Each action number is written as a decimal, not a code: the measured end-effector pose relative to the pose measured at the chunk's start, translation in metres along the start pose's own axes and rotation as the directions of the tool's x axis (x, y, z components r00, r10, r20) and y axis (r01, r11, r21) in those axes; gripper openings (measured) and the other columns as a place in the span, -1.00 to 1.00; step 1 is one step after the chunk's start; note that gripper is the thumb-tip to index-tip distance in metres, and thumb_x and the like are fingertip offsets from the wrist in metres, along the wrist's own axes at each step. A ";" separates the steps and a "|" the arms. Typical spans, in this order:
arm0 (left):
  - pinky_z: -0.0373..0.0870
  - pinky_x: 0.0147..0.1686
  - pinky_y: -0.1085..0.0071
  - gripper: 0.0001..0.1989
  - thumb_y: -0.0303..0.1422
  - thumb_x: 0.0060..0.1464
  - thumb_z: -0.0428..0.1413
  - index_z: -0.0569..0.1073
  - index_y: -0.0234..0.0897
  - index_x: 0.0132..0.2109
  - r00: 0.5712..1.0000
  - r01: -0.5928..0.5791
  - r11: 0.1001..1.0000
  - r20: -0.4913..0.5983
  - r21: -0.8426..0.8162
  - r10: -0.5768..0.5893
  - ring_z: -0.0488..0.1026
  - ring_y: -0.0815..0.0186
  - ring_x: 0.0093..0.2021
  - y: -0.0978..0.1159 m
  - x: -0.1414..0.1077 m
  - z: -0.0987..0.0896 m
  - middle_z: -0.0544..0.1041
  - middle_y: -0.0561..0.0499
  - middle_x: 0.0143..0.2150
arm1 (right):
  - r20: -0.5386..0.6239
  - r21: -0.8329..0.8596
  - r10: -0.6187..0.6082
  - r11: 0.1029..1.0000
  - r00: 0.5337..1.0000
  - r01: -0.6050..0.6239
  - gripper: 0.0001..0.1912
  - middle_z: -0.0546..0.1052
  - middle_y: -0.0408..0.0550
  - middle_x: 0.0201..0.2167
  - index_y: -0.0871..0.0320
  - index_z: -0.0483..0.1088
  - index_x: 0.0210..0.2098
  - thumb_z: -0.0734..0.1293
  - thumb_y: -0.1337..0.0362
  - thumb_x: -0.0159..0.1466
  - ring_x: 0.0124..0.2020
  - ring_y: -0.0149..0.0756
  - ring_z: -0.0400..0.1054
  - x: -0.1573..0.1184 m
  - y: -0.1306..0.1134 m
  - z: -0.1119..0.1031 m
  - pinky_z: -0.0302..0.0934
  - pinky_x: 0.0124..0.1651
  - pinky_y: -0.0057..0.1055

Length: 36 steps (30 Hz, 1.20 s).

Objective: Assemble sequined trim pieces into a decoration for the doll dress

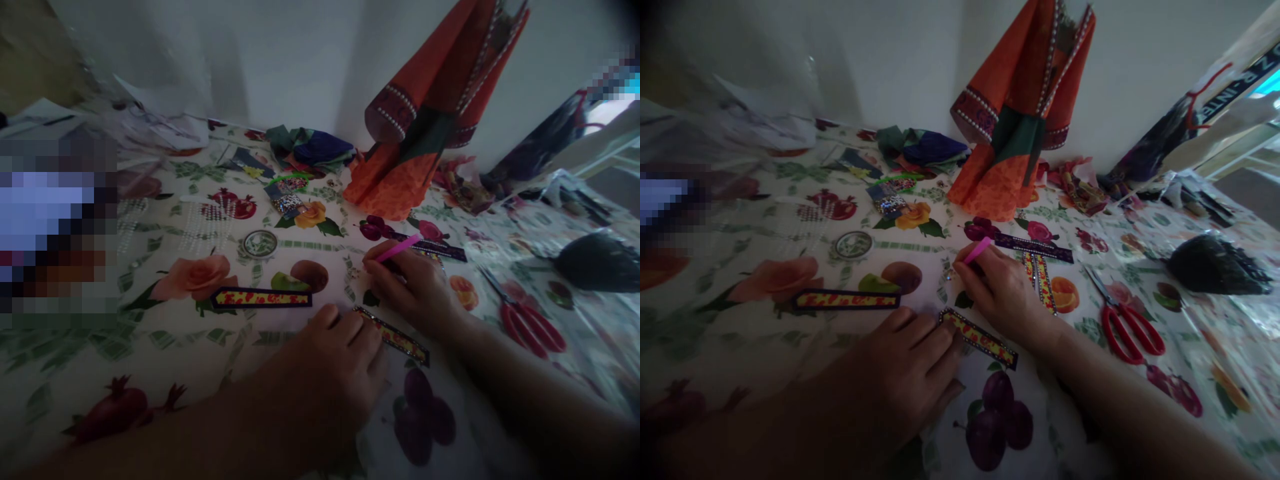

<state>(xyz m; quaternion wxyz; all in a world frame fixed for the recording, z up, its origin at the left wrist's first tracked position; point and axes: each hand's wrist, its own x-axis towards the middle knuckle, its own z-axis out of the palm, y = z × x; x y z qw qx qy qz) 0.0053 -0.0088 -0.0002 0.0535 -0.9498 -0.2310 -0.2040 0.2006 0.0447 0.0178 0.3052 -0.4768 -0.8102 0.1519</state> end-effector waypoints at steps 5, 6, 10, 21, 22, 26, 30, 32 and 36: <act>0.18 -0.31 0.17 -0.92 -0.36 0.23 0.10 0.42 -0.29 -0.22 1.000 0.001 1.000 -0.002 -0.002 -0.001 0.33 0.14 -0.27 0.000 0.002 -0.001 0.49 -0.06 -0.21 | -0.017 -0.038 -0.042 0.998 0.999 0.041 -0.89 0.48 -0.09 -0.35 0.22 0.40 -0.21 0.26 0.33 0.41 -0.38 -0.39 0.36 0.000 0.000 0.001 0.21 -0.31 -0.42; 0.19 -0.31 0.16 -0.92 -0.37 0.23 0.10 0.42 -0.29 -0.22 1.000 0.002 1.000 -0.003 -0.001 -0.002 0.33 0.14 -0.27 0.000 0.002 -0.001 0.49 -0.06 -0.21 | -0.022 -0.043 -0.040 0.998 0.999 0.039 -0.90 0.49 -0.09 -0.35 0.22 0.40 -0.21 0.27 0.33 0.41 -0.38 -0.40 0.37 -0.001 0.000 0.001 0.21 -0.31 -0.42; 0.19 -0.32 0.17 -0.92 -0.37 0.23 0.10 0.43 -0.30 -0.21 1.000 0.000 1.000 -0.011 0.000 0.000 0.33 0.14 -0.28 -0.001 0.003 -0.001 0.49 -0.07 -0.21 | -0.037 -0.038 -0.007 0.999 0.999 0.005 -0.93 0.50 -0.11 -0.34 0.19 0.40 -0.20 0.28 0.33 0.40 -0.39 -0.40 0.37 -0.001 0.001 0.001 0.22 -0.32 -0.42; 0.19 -0.28 0.15 -0.89 -0.35 0.26 0.07 0.43 -0.32 -0.17 1.000 0.004 1.000 -0.004 0.006 -0.003 0.34 0.15 -0.26 0.001 0.000 0.002 0.48 -0.06 -0.21 | 0.037 0.156 0.171 0.972 0.985 -0.175 -0.87 0.46 -0.12 -0.44 0.14 0.36 -0.17 0.26 0.21 0.43 -0.48 -0.37 0.37 -0.002 -0.005 -0.006 0.26 -0.46 -0.41; 0.19 -0.28 0.16 -0.88 -0.34 0.27 0.07 0.43 -0.32 -0.16 1.000 0.000 1.000 0.001 0.004 0.000 0.35 0.14 -0.25 0.001 0.000 0.002 0.49 -0.06 -0.20 | 0.045 0.157 0.169 0.972 0.985 -0.174 -0.88 0.46 -0.12 -0.44 0.13 0.36 -0.17 0.26 0.21 0.43 -0.47 -0.36 0.37 -0.003 -0.006 -0.007 0.26 -0.45 -0.40; 0.21 -0.26 0.14 -0.84 -0.32 0.29 0.06 0.44 -0.34 -0.12 1.000 -0.010 1.000 0.008 0.007 0.010 0.35 0.13 -0.23 0.001 0.001 0.000 0.51 -0.08 -0.17 | 0.039 0.182 0.152 0.971 0.988 -0.157 -0.89 0.46 -0.12 -0.40 0.13 0.38 -0.18 0.28 0.23 0.42 -0.45 -0.38 0.36 -0.006 -0.010 -0.012 0.26 -0.41 -0.40; 0.19 -0.27 0.15 -0.86 -0.34 0.28 0.07 0.45 -0.33 -0.16 1.000 -0.014 1.000 -0.001 0.014 0.014 0.34 0.14 -0.25 0.001 0.001 -0.002 0.51 -0.08 -0.20 | 0.058 0.176 0.096 0.979 0.994 -0.105 -0.91 0.47 -0.12 -0.36 0.14 0.42 -0.25 0.32 0.28 0.39 -0.42 -0.40 0.35 -0.011 -0.013 -0.014 0.23 -0.41 -0.44; 0.19 -0.28 0.15 -0.86 -0.34 0.26 0.09 0.46 -0.33 -0.15 1.000 -0.022 1.000 -0.002 0.014 0.022 0.33 0.14 -0.27 0.001 0.001 -0.003 0.51 -0.07 -0.22 | 0.099 0.171 0.049 0.983 0.994 -0.066 -0.92 0.47 -0.13 -0.38 0.16 0.42 -0.27 0.32 0.31 0.37 -0.42 -0.42 0.34 -0.013 -0.013 -0.014 0.22 -0.40 -0.45; 0.21 -0.24 0.12 -0.85 -0.38 0.25 0.08 0.48 -0.37 -0.12 0.999 -0.042 0.999 0.008 0.013 0.042 0.35 0.10 -0.24 0.000 0.001 -0.006 0.53 -0.11 -0.19 | 0.152 0.182 -0.003 0.983 0.988 -0.025 -0.92 0.47 -0.13 -0.36 0.18 0.42 -0.27 0.32 0.32 0.36 -0.42 -0.43 0.33 -0.014 -0.013 -0.014 0.21 -0.37 -0.43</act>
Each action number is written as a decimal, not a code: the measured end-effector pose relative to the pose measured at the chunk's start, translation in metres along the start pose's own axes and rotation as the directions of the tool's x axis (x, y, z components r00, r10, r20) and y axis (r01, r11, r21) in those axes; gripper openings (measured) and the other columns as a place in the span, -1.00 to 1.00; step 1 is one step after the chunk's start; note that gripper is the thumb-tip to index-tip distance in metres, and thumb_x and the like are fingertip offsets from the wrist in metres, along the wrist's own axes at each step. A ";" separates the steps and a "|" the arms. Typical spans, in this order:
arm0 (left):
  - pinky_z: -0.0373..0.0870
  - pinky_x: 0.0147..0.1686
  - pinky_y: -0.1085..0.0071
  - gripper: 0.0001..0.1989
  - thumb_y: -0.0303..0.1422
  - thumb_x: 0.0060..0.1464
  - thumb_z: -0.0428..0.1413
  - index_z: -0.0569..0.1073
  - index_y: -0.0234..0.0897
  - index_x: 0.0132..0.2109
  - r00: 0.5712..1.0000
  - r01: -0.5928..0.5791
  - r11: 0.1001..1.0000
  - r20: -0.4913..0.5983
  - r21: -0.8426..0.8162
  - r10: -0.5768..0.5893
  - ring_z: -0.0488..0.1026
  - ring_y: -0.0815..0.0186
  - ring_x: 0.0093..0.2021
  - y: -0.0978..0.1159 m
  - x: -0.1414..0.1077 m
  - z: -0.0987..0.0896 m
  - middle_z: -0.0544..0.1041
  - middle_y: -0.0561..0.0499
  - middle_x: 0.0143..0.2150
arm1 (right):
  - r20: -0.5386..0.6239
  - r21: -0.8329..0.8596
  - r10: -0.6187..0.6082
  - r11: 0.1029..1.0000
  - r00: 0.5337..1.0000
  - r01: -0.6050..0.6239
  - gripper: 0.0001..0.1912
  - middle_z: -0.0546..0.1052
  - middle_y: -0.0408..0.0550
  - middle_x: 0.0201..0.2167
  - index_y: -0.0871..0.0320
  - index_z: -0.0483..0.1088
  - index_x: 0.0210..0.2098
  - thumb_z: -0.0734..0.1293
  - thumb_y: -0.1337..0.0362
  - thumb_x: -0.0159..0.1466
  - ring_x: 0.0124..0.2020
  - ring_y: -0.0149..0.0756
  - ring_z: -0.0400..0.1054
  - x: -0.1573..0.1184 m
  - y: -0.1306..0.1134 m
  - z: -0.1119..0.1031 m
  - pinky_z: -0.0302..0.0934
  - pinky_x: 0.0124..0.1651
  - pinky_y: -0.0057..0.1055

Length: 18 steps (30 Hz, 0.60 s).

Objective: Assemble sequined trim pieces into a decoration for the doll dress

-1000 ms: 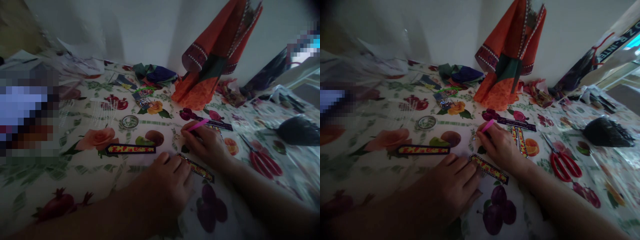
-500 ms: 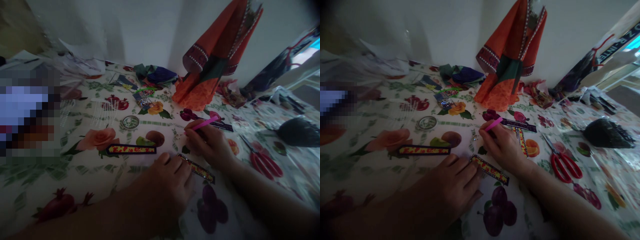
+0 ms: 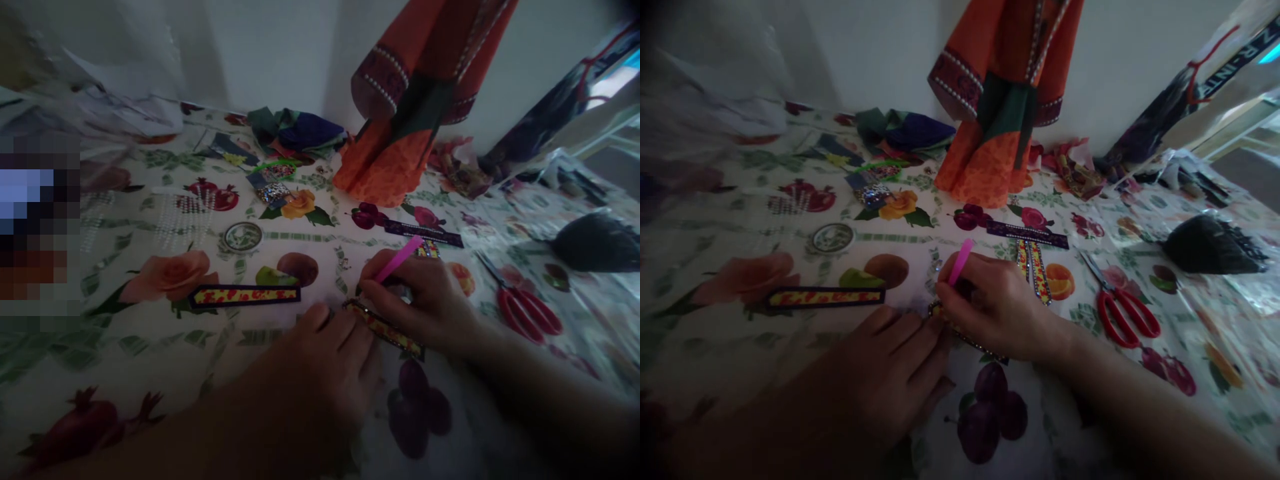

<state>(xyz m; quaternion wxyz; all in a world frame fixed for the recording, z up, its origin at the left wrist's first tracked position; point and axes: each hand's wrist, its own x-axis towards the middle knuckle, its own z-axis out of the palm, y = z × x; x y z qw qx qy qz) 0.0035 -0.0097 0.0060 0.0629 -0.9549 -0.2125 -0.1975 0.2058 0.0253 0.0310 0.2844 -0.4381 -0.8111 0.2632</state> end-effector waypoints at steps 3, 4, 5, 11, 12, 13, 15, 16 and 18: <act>0.19 -0.26 0.13 -0.85 -0.42 0.25 0.06 0.50 -0.37 -0.13 1.000 -0.018 1.000 0.015 0.002 0.018 0.35 0.09 -0.25 0.000 0.000 0.000 0.53 -0.12 -0.19 | 0.007 -0.012 0.012 1.000 1.000 -0.012 -0.92 0.46 -0.13 -0.38 0.19 0.42 -0.29 0.31 0.34 0.35 -0.43 -0.44 0.31 0.000 0.000 0.000 0.19 -0.37 -0.43; 0.18 -0.27 0.13 -0.85 -0.40 0.25 0.06 0.50 -0.37 -0.13 1.000 -0.014 1.000 0.011 -0.001 0.014 0.34 0.09 -0.26 0.000 0.000 0.001 0.52 -0.11 -0.21 | 0.005 -0.012 0.012 1.000 1.000 -0.012 -0.92 0.46 -0.14 -0.38 0.20 0.42 -0.29 0.31 0.34 0.35 -0.43 -0.44 0.31 0.000 0.000 0.000 0.19 -0.37 -0.43; 0.17 -0.28 0.13 -0.84 -0.37 0.25 0.07 0.50 -0.37 -0.12 1.000 -0.006 1.000 0.002 -0.002 0.006 0.33 0.10 -0.27 0.000 -0.001 0.002 0.51 -0.10 -0.23 | 0.005 -0.011 0.009 1.000 1.000 -0.009 -0.92 0.45 -0.14 -0.39 0.20 0.42 -0.30 0.31 0.35 0.35 -0.44 -0.45 0.30 0.001 0.000 0.000 0.18 -0.38 -0.44; 0.18 -0.24 0.12 -0.80 -0.33 0.24 0.11 0.49 -0.38 -0.08 1.000 0.012 1.000 0.009 0.001 -0.012 0.32 0.10 -0.25 0.001 -0.003 0.005 0.49 -0.09 -0.22 | 0.005 -0.013 -0.013 1.000 1.000 0.013 -0.93 0.45 -0.17 -0.41 0.18 0.41 -0.29 0.32 0.35 0.34 -0.47 -0.47 0.28 0.001 0.000 0.001 0.18 -0.39 -0.46; 0.18 -0.23 0.12 -0.80 -0.32 0.24 0.11 0.49 -0.38 -0.08 1.000 0.008 1.000 0.009 0.004 -0.008 0.32 0.10 -0.25 0.001 -0.003 0.005 0.49 -0.09 -0.22 | 0.004 -0.013 -0.016 1.000 1.000 0.016 -0.93 0.45 -0.17 -0.40 0.18 0.42 -0.29 0.32 0.35 0.35 -0.47 -0.47 0.28 0.001 0.000 0.001 0.18 -0.39 -0.46; 0.17 -0.23 0.12 -0.79 -0.32 0.24 0.11 0.49 -0.38 -0.08 1.000 0.006 1.000 0.009 0.009 -0.006 0.32 0.10 -0.24 0.001 -0.003 0.005 0.50 -0.09 -0.22 | 0.004 -0.014 -0.017 1.000 1.000 0.017 -0.93 0.45 -0.17 -0.40 0.18 0.42 -0.29 0.32 0.34 0.35 -0.47 -0.48 0.29 0.001 0.000 0.001 0.18 -0.39 -0.47; 0.17 -0.22 0.12 -0.77 -0.31 0.25 0.10 0.50 -0.39 -0.07 1.000 0.007 1.000 0.006 0.016 -0.007 0.33 0.10 -0.24 0.001 -0.003 0.004 0.50 -0.10 -0.22 | 0.006 -0.019 -0.014 1.000 1.000 0.014 -0.93 0.46 -0.16 -0.39 0.18 0.42 -0.28 0.32 0.33 0.35 -0.46 -0.47 0.30 0.001 0.001 0.002 0.18 -0.38 -0.47; 0.18 -0.21 0.12 -0.77 -0.32 0.25 0.09 0.50 -0.39 -0.06 1.000 0.009 1.000 0.001 0.019 -0.009 0.33 0.10 -0.23 0.001 -0.002 0.005 0.50 -0.10 -0.22 | 0.006 -0.023 -0.009 1.000 1.000 0.009 -0.92 0.46 -0.16 -0.39 0.18 0.42 -0.28 0.32 0.33 0.35 -0.45 -0.46 0.30 0.001 0.001 0.002 0.19 -0.38 -0.46; 0.17 -0.21 0.12 -0.78 -0.33 0.25 0.09 0.50 -0.40 -0.06 1.000 0.010 1.000 -0.006 0.019 -0.010 0.33 0.10 -0.23 0.001 -0.001 0.005 0.50 -0.10 -0.23 | 0.007 -0.035 -0.001 0.999 1.000 0.002 -0.91 0.45 -0.15 -0.40 0.18 0.42 -0.29 0.31 0.31 0.36 -0.46 -0.45 0.30 0.001 0.001 0.002 0.18 -0.38 -0.45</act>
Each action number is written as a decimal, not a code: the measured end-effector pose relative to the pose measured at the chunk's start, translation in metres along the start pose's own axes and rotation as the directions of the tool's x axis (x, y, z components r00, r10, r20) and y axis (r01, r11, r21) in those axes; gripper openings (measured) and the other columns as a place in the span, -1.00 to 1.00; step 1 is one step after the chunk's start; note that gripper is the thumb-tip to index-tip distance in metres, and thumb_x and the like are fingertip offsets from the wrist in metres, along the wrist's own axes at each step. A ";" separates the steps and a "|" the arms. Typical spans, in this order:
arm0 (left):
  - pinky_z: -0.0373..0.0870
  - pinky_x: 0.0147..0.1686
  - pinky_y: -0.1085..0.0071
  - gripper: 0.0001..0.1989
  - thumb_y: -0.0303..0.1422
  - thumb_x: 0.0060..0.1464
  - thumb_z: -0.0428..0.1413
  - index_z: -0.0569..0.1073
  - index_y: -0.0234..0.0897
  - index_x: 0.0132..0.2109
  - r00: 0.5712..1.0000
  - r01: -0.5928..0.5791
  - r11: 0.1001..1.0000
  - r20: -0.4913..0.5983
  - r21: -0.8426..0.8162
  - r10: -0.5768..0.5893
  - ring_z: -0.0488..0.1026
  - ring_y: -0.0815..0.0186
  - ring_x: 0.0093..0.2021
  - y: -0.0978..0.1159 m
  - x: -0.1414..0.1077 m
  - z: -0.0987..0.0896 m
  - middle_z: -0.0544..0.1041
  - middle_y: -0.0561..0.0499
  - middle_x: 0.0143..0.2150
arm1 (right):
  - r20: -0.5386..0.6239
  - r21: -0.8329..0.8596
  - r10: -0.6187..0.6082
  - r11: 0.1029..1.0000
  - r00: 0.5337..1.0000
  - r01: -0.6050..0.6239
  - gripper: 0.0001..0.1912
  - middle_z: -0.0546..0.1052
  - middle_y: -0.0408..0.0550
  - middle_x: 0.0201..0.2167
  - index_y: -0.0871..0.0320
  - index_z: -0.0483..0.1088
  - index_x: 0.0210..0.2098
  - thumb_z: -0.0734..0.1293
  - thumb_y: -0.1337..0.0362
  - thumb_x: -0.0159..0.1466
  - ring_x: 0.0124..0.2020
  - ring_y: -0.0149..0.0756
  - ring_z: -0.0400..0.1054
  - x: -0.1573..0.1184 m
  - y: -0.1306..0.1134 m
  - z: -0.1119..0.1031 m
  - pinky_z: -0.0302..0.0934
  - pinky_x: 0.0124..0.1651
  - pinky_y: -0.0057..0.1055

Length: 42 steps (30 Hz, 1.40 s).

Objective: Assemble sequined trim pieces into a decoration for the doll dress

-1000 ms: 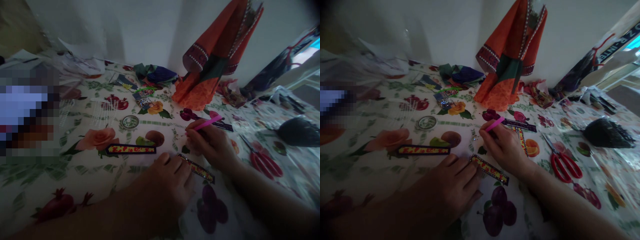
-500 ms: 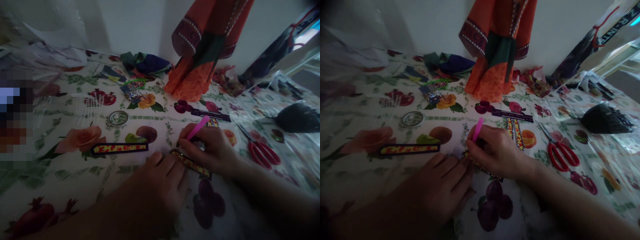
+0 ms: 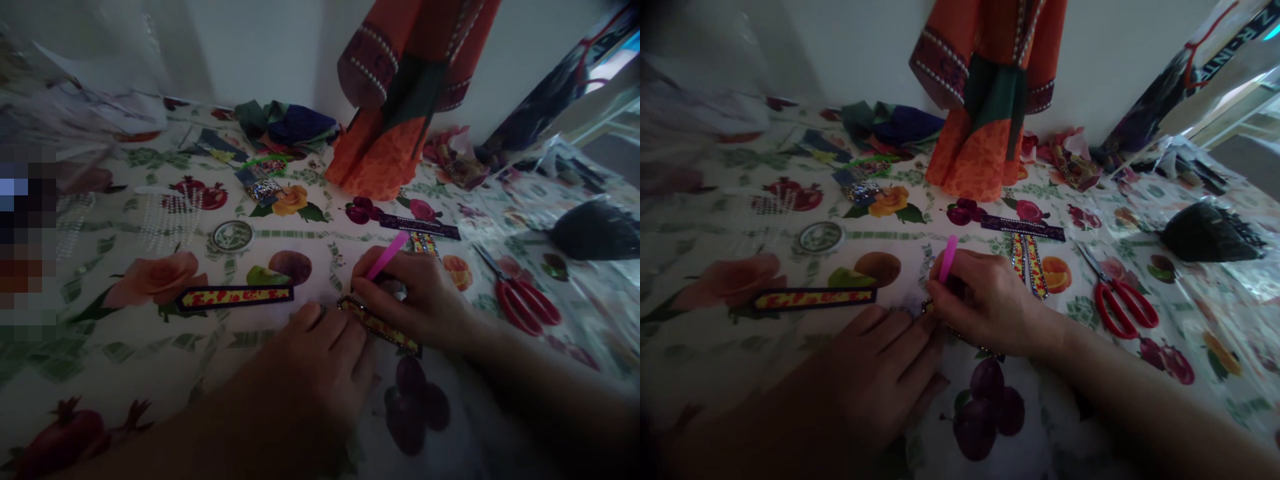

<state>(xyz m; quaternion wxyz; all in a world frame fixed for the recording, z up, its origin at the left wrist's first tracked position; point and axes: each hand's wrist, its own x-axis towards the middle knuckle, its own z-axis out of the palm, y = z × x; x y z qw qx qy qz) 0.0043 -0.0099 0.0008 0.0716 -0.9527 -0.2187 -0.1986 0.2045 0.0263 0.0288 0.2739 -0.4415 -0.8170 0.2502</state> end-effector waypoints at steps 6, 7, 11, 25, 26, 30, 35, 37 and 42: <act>0.17 -0.24 0.13 -0.80 -0.35 0.23 0.10 0.50 -0.38 -0.07 1.000 -0.010 1.000 0.003 -0.002 0.010 0.32 0.11 -0.26 -0.001 0.000 0.000 0.50 -0.09 -0.24 | 0.039 0.001 0.006 1.000 0.999 -0.006 -0.89 0.44 -0.17 -0.41 0.18 0.41 -0.28 0.31 0.29 0.37 -0.48 -0.48 0.25 0.000 0.001 0.001 0.17 -0.39 -0.47; 0.17 -0.24 0.13 -0.80 -0.35 0.23 0.11 0.49 -0.38 -0.07 1.000 -0.008 1.000 0.005 -0.002 0.009 0.32 0.11 -0.26 -0.001 0.000 0.000 0.49 -0.08 -0.24 | 0.041 -0.002 0.008 1.000 0.999 -0.008 -0.89 0.44 -0.17 -0.41 0.18 0.41 -0.29 0.31 0.29 0.37 -0.48 -0.48 0.25 0.000 0.001 0.000 0.17 -0.39 -0.46; 0.17 -0.25 0.13 -0.81 -0.35 0.24 0.10 0.50 -0.38 -0.09 1.000 -0.008 1.000 0.006 0.003 0.008 0.31 0.11 -0.27 0.000 0.000 -0.002 0.49 -0.09 -0.25 | 0.013 -0.002 0.012 1.000 1.000 -0.012 -0.88 0.42 -0.18 -0.45 0.17 0.40 -0.33 0.30 0.31 0.35 -0.49 -0.46 0.24 0.002 0.000 -0.002 0.15 -0.41 -0.45; 0.17 -0.28 0.13 -0.82 -0.34 0.23 0.10 0.50 -0.36 -0.12 1.000 0.001 1.000 0.004 -0.009 -0.001 0.31 0.12 -0.28 0.000 0.001 -0.001 0.48 -0.07 -0.27 | 0.000 0.015 -0.002 1.000 1.000 0.002 -0.88 0.38 -0.19 -0.46 0.18 0.40 -0.34 0.30 0.33 0.34 -0.50 -0.48 0.20 0.002 0.000 0.000 0.11 -0.42 -0.44; 0.17 -0.28 0.13 -0.82 -0.34 0.23 0.11 0.50 -0.36 -0.12 1.000 -0.002 1.000 0.004 -0.009 0.002 0.31 0.11 -0.28 0.000 0.001 -0.001 0.49 -0.07 -0.27 | 0.007 0.011 0.002 1.000 1.000 -0.002 -0.88 0.38 -0.19 -0.46 0.19 0.41 -0.33 0.30 0.32 0.35 -0.50 -0.48 0.20 0.002 0.000 0.000 0.11 -0.42 -0.44; 0.18 -0.28 0.13 -0.81 -0.33 0.22 0.12 0.50 -0.37 -0.12 1.000 0.007 1.000 -0.007 -0.009 -0.007 0.31 0.12 -0.28 0.000 0.001 -0.001 0.49 -0.08 -0.27 | 0.037 0.014 0.028 0.999 0.999 -0.029 -0.88 0.40 -0.18 -0.44 0.19 0.41 -0.31 0.30 0.30 0.36 -0.49 -0.47 0.21 0.000 0.001 0.001 0.13 -0.40 -0.44; 0.18 -0.30 0.15 -0.84 -0.36 0.21 0.14 0.51 -0.37 -0.13 1.000 0.002 1.000 -0.017 -0.010 -0.003 0.31 0.14 -0.30 0.000 0.001 -0.001 0.49 -0.06 -0.29 | 0.034 -0.001 0.018 1.000 0.999 -0.018 -0.86 0.39 -0.19 -0.46 0.20 0.42 -0.31 0.30 0.29 0.37 -0.50 -0.48 0.21 0.002 0.001 0.000 0.12 -0.41 -0.45; 0.19 -0.30 0.16 -0.84 -0.36 0.23 0.12 0.51 -0.37 -0.11 1.000 0.005 1.000 -0.017 -0.004 -0.005 0.32 0.15 -0.30 0.000 0.001 0.000 0.50 -0.06 -0.29 | 0.018 0.013 0.023 1.000 1.000 -0.023 -0.85 0.38 -0.19 -0.49 0.20 0.42 -0.33 0.30 0.30 0.37 -0.51 -0.47 0.21 0.003 0.001 0.000 0.11 -0.42 -0.45; 0.23 -0.28 0.16 -0.76 -0.32 0.31 0.04 0.51 -0.39 -0.07 1.000 0.003 1.000 -0.003 0.011 -0.003 0.38 0.13 -0.27 -0.001 0.001 -0.001 0.55 -0.10 -0.22 | -0.093 0.195 0.128 0.975 0.987 -0.108 -0.78 0.44 -0.12 -0.45 0.20 0.41 -0.35 0.29 0.22 0.38 -0.50 -0.42 0.26 0.005 0.001 -0.007 0.12 -0.48 -0.44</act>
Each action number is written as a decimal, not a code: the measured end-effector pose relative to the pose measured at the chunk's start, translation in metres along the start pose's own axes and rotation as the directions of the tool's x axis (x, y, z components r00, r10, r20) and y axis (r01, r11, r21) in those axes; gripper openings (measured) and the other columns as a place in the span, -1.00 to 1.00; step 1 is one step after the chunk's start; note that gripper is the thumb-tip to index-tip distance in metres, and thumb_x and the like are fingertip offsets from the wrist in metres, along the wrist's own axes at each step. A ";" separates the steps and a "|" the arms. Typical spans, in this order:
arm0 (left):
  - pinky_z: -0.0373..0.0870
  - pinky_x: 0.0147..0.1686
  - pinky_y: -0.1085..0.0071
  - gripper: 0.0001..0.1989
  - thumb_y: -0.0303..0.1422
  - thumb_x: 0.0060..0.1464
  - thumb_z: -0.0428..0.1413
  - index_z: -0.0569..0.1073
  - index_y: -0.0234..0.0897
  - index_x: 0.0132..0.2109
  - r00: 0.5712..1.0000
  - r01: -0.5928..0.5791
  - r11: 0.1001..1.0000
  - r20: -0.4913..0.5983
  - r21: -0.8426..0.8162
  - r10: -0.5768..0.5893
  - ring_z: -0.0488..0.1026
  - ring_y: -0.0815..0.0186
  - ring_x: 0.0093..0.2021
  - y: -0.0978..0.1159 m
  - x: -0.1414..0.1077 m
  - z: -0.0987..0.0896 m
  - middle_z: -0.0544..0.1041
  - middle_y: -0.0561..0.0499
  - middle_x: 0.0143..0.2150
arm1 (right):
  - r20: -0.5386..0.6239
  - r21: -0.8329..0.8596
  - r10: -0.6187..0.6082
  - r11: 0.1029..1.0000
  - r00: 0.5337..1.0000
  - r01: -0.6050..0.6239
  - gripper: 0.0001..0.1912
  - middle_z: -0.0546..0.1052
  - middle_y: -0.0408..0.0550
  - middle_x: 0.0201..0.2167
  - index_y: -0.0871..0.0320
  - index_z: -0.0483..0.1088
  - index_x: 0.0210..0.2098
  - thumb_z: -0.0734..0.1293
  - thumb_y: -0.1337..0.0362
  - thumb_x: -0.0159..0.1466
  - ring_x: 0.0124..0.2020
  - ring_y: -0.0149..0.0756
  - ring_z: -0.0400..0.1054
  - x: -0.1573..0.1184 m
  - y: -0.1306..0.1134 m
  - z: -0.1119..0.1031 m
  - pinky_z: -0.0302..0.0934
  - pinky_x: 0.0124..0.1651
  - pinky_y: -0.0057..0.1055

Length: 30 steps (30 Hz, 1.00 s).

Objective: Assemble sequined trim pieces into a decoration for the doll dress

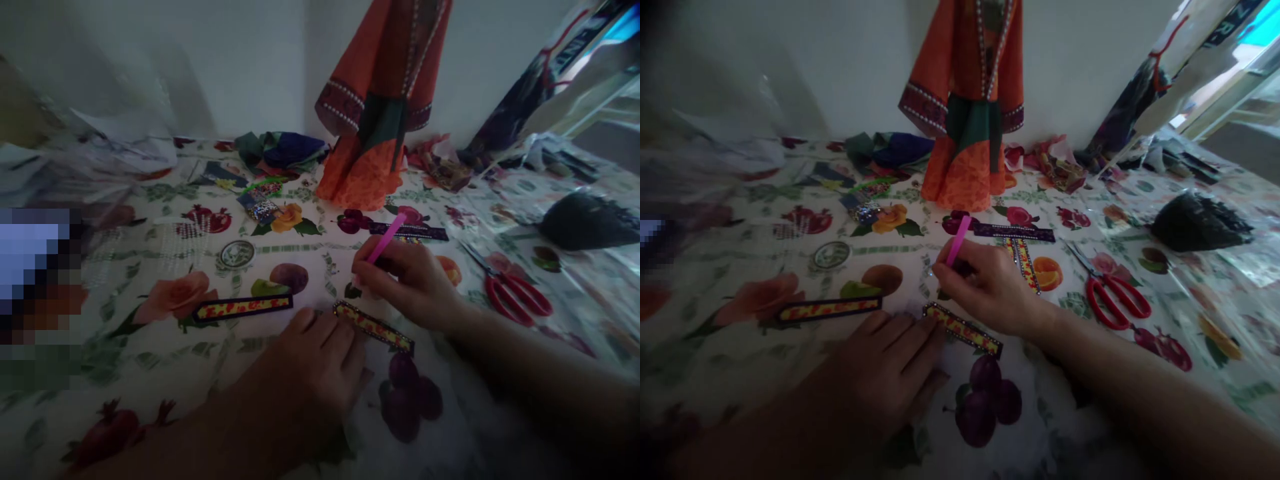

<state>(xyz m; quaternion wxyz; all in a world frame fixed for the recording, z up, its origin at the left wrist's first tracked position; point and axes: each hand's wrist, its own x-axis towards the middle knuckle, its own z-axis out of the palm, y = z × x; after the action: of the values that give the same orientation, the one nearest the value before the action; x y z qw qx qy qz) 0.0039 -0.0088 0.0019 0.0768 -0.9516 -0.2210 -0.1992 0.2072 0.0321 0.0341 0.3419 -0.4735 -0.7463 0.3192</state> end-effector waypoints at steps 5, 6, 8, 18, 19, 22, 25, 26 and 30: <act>0.28 -0.24 0.16 -0.71 -0.31 0.34 0.00 0.52 -0.44 -0.05 1.000 -0.011 1.000 0.019 0.021 0.011 0.43 0.10 -0.21 -0.001 0.002 -0.007 0.58 -0.15 -0.15 | -0.082 0.057 -0.038 0.997 0.996 0.043 -0.80 0.46 -0.11 -0.44 0.20 0.41 -0.33 0.30 0.22 0.38 -0.47 -0.40 0.30 0.002 -0.002 -0.009 0.15 -0.46 -0.44; 0.29 -0.24 0.16 -0.70 -0.31 0.34 0.00 0.52 -0.44 -0.04 1.000 -0.013 1.000 0.029 0.026 0.012 0.43 0.09 -0.21 -0.002 0.003 -0.008 0.59 -0.15 -0.13 | -0.095 0.054 -0.065 0.996 0.993 0.070 -0.80 0.46 -0.11 -0.43 0.20 0.41 -0.33 0.31 0.22 0.38 -0.46 -0.41 0.29 0.002 -0.003 -0.011 0.15 -0.45 -0.44; 0.32 -0.22 0.14 -0.68 -0.30 0.36 -0.02 0.51 -0.45 0.00 0.999 -0.014 0.999 0.049 0.036 0.013 0.45 0.07 -0.19 -0.002 0.004 -0.011 0.59 -0.16 -0.09 | -0.116 0.048 -0.118 0.991 0.986 0.124 -0.80 0.44 -0.11 -0.44 0.22 0.42 -0.33 0.30 0.24 0.38 -0.47 -0.42 0.27 0.002 -0.008 -0.016 0.14 -0.45 -0.45; 0.35 -0.19 0.09 -0.74 -0.39 0.35 -0.06 0.51 -0.38 -0.09 0.992 0.118 0.985 -0.023 -0.126 -0.121 0.47 0.07 -0.15 -0.015 0.008 -0.016 0.56 -0.15 -0.17 | -0.216 0.022 -0.346 0.933 0.913 0.359 -0.87 0.41 -0.17 -0.48 0.21 0.44 -0.31 0.32 0.32 0.38 -0.51 -0.47 0.22 -0.008 -0.040 -0.040 0.11 -0.48 -0.48; 0.36 -0.17 0.09 -0.74 -0.41 0.35 -0.07 0.51 -0.36 -0.10 0.986 0.157 0.973 -0.022 -0.166 -0.163 0.45 0.07 -0.13 -0.017 0.008 -0.016 0.54 -0.14 -0.18 | -0.218 0.013 -0.364 0.927 0.905 0.376 -0.87 0.41 -0.17 -0.47 0.20 0.44 -0.31 0.32 0.32 0.38 -0.51 -0.47 0.22 -0.009 -0.042 -0.042 0.12 -0.49 -0.48; 0.35 -0.09 0.09 -0.74 -0.43 0.36 -0.11 0.49 -0.33 -0.12 0.958 0.266 0.923 -0.031 -0.279 -0.286 0.41 0.08 -0.07 -0.021 0.009 -0.017 0.49 -0.12 -0.17 | -0.230 -0.003 -0.408 0.908 0.883 0.419 -0.87 0.42 -0.17 -0.45 0.18 0.43 -0.33 0.33 0.32 0.37 -0.52 -0.47 0.21 -0.013 -0.048 -0.045 0.10 -0.51 -0.48; 0.34 -0.04 0.12 -0.76 -0.45 0.36 -0.12 0.46 -0.31 -0.12 0.932 0.318 0.870 -0.041 -0.377 -0.359 0.39 0.14 -0.06 -0.022 0.011 -0.019 0.46 -0.09 -0.16 | -0.239 -0.007 -0.423 0.901 0.874 0.434 -0.86 0.39 -0.20 -0.50 0.16 0.42 -0.34 0.33 0.31 0.37 -0.56 -0.48 0.17 -0.017 -0.052 -0.048 0.07 -0.54 -0.48; 0.34 -0.04 0.13 -0.76 -0.45 0.36 -0.11 0.45 -0.31 -0.13 0.928 0.322 0.862 -0.048 -0.392 -0.369 0.39 0.16 -0.07 -0.022 0.011 -0.020 0.45 -0.08 -0.16 | -0.236 -0.011 -0.429 0.898 0.872 0.439 -0.86 0.39 -0.21 -0.51 0.15 0.42 -0.34 0.33 0.31 0.38 -0.56 -0.48 0.17 -0.018 -0.054 -0.049 0.06 -0.54 -0.48; 0.33 -0.02 0.14 -0.79 -0.46 0.36 -0.10 0.43 -0.30 -0.11 0.931 0.304 0.867 -0.069 -0.394 -0.358 0.38 0.17 -0.06 -0.020 0.011 -0.020 0.43 -0.08 -0.15 | -0.225 -0.020 -0.466 0.880 0.856 0.474 -0.87 0.40 -0.19 -0.49 0.15 0.42 -0.30 0.32 0.27 0.39 -0.54 -0.47 0.20 -0.021 -0.059 -0.054 0.07 -0.53 -0.48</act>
<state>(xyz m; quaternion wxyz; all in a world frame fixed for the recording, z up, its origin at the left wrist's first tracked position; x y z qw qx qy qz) -0.0030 0.0090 0.0264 -0.1272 -0.8799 -0.3329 -0.3142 0.2287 0.0002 0.1074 0.4995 -0.3035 -0.7902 0.1844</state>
